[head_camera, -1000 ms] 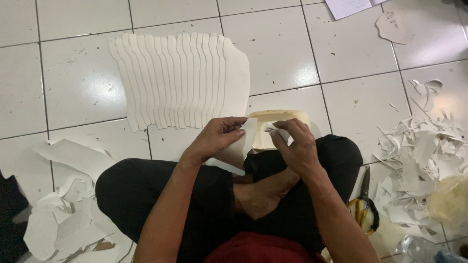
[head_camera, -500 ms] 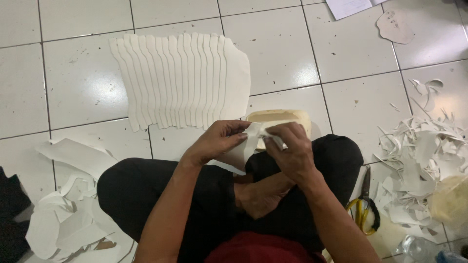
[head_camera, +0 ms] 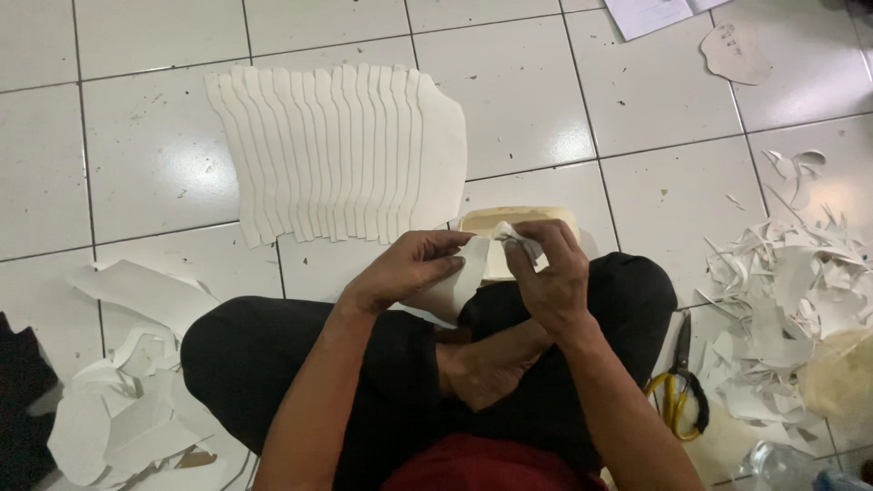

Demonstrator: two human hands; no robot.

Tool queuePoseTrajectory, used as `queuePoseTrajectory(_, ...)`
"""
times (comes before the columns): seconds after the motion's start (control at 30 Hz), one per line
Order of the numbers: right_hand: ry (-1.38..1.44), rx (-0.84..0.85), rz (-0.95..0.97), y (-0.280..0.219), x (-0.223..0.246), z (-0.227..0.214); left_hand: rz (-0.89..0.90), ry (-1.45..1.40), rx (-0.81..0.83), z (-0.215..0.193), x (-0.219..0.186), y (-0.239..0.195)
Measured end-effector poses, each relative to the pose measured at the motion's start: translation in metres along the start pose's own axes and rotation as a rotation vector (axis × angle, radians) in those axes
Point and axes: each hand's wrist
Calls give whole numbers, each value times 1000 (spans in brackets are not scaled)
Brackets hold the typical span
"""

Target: The person sits on the floor and repeatedly applies a white substance from a container onto the edges of white paper cutouts using a small tool. They handle the paper pieces one at a time, applying the substance to the edges before placing them back onto a stack.

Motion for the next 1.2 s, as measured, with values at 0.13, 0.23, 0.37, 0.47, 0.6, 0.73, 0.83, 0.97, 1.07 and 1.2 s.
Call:
queuePoseTrajectory(0.13, 16, 107, 9, 1, 7, 3, -1, -53, 5, 4, 1, 3)
queuePoseTrajectory(0.23, 42, 65, 5, 2, 4, 6, 28, -24, -18, 0, 9, 5)
queuePoseTrajectory(0.37, -28, 71, -90, -7, 4, 6, 40, 20, -87, 0, 5, 4)
queuePoseTrajectory(0.47, -39, 165, -136, -15, 10, 3, 40, 7, -121, 1, 6, 4)
queuePoseTrajectory(0.6, 13, 239, -135, -20, 9, 0, 36, 24, -150, -9, 23, 8)
queuePoseTrajectory(0.73, 28, 145, -94, -21, 12, 1, 24, 2, -170, 2, -8, -2)
queuePoseTrajectory(0.83, 22, 217, -139, -16, 16, 0, 10, -21, -172, 4, -9, -2)
queuePoseTrajectory(0.97, 26, 208, -141, -16, 21, 1, 10, -21, -192, 2, -7, -4)
queuePoseTrajectory(1.07, 5, 187, -155, -14, 20, 7, 32, 26, -180, 2, -5, -4)
queuePoseTrajectory(1.2, -44, 92, -122, -8, 2, 7, 31, 79, -195, -11, 15, -2)
Point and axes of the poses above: each hand's wrist, its own y-axis towards the middle knuckle, its own z-axis out of the palm, x = y × z, and after that the axes turned 13 degrees about -x, right-handed
